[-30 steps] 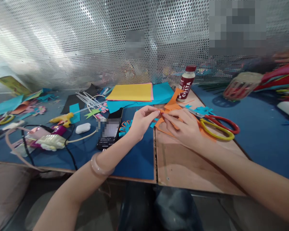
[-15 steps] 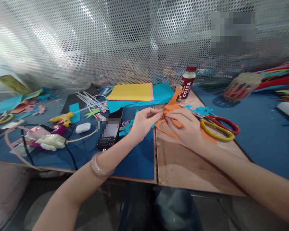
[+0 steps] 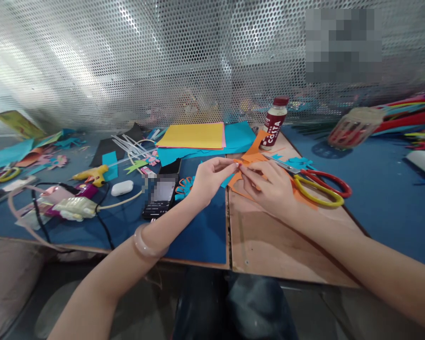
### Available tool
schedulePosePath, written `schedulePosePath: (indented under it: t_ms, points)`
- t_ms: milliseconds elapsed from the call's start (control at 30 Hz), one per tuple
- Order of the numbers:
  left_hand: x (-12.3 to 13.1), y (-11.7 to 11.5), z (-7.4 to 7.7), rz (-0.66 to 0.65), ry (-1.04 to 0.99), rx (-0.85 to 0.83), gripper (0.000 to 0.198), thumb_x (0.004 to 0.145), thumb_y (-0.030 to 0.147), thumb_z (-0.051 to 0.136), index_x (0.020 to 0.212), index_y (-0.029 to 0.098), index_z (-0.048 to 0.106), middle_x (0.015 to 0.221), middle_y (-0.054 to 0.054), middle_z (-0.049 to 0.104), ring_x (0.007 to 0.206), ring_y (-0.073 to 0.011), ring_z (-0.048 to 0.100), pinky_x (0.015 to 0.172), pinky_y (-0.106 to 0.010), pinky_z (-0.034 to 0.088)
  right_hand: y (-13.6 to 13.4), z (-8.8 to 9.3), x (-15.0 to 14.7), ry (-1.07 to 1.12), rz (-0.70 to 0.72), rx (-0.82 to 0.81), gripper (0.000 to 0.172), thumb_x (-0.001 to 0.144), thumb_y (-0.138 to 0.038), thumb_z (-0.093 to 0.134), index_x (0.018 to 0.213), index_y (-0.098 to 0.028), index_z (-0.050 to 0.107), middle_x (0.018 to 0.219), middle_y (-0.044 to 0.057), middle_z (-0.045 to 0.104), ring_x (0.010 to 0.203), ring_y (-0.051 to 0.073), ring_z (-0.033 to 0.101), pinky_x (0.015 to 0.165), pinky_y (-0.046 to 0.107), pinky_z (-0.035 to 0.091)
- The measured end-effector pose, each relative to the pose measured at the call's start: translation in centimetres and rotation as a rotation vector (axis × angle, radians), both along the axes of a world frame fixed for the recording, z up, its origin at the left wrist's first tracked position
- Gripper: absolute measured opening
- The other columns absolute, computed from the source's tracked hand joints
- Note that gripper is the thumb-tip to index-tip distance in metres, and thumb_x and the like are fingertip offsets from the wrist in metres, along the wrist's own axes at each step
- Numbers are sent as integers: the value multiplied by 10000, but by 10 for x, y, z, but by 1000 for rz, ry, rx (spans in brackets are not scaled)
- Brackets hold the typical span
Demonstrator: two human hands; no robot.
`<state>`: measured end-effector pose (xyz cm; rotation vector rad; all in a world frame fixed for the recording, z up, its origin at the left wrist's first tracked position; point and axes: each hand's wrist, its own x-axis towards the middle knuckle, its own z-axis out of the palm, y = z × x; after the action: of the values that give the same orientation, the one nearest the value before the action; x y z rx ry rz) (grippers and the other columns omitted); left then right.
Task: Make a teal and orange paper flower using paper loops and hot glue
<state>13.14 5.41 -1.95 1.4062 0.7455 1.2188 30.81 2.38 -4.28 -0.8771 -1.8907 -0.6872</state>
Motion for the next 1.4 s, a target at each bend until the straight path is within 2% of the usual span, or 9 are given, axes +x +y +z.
schedulePosePath:
  t_ms: [167,333,533,667,900,1000,1100,1200,1400]
  points:
    - [0,3,-3,-36,-26,-8,256,726,340,830,892,172,732,955,-60,798,969,-202,738,918,-342,554,-5,3,-5,76,72,-47,279,887,-140,588,1118,-236,714,904,92,705,814,230,641,710,402,542]
    - [0,3,-3,-33,-9,-25,246,723,332,824,875,164,728,901,-59,795,909,-197,741,909,-352,558,-12,10,-7,471,227,-369,163,937,-223,567,999,-242,717,967,62,724,914,215,666,819,413,553]
    - [0,0,-1,-33,61,61,205,766,305,779,894,161,710,925,-62,785,922,-195,735,889,-330,558,-5,11,-9,756,235,-713,199,906,-405,653,968,-221,698,970,52,736,858,200,680,743,360,547]
    - [-2,1,-2,-8,171,224,191,857,268,690,1004,149,658,964,-82,772,942,-190,732,861,-310,553,-3,10,-11,823,301,-857,271,799,-478,747,850,-216,698,853,33,716,796,201,660,735,361,518]
    - [-4,2,-8,129,344,736,489,903,87,604,1346,164,410,869,-14,731,861,-137,705,839,-280,535,-6,17,-10,866,328,-876,196,782,-404,768,853,-222,754,883,31,719,848,194,622,791,358,472]
    - [-3,1,-10,134,349,854,567,917,78,581,1423,172,344,877,-15,709,867,-133,693,857,-286,530,-5,18,-10,914,382,-871,139,773,-371,773,801,-235,769,875,28,730,867,193,633,825,359,480]
    - [-1,-1,-11,116,313,784,637,895,75,590,1456,179,306,902,-21,708,870,-134,689,855,-295,533,-4,17,-11,1001,400,-888,117,757,-355,785,786,-241,775,857,20,733,857,188,633,845,361,480]
    - [2,-3,-11,53,257,553,671,863,111,641,1445,169,312,946,-40,728,912,-150,695,878,-320,532,-3,13,-13,1122,428,-908,127,724,-347,815,768,-239,766,804,9,720,791,171,618,795,343,483]
    - [4,0,-8,-176,185,114,259,845,328,718,983,122,643,1008,-117,753,934,-200,715,897,-366,536,-7,9,-17,1243,483,-943,154,733,-371,808,752,-232,745,792,8,698,757,153,612,762,333,493]
